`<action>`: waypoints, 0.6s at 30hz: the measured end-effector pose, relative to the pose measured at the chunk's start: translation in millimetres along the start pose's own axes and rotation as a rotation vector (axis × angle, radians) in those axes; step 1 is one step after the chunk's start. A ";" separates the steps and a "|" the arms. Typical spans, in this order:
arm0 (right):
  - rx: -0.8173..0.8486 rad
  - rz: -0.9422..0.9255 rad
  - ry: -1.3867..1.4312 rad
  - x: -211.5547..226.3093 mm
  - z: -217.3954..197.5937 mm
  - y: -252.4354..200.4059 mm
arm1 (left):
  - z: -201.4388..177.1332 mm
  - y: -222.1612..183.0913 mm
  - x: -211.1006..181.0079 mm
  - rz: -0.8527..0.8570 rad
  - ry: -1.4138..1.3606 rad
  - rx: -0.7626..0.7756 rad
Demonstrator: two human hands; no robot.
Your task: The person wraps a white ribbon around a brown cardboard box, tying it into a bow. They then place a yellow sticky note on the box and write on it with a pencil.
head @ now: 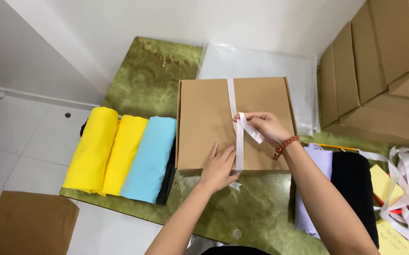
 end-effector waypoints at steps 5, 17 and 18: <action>0.007 0.044 0.018 -11.4 -1.6 36.2 | -10.5 -1.0 6.7 -0.289 -0.626 -0.117; 0.045 0.021 -0.003 -86.4 -14.2 133.8 | -22.8 1.1 -10.5 -0.834 -1.295 -0.362; 0.027 -0.011 0.029 -100.0 -18.4 144.2 | -28.0 0.2 -14.5 -0.817 -1.297 -0.374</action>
Point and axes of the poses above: each hand's wrist, its own y-axis towards the middle knuckle, its own z-axis out of the palm, x = y × z, the point moved 2 cm from there along y, towards the middle knuckle, and after that the axes turned 3 degrees about -z, right-handed, at the moved point
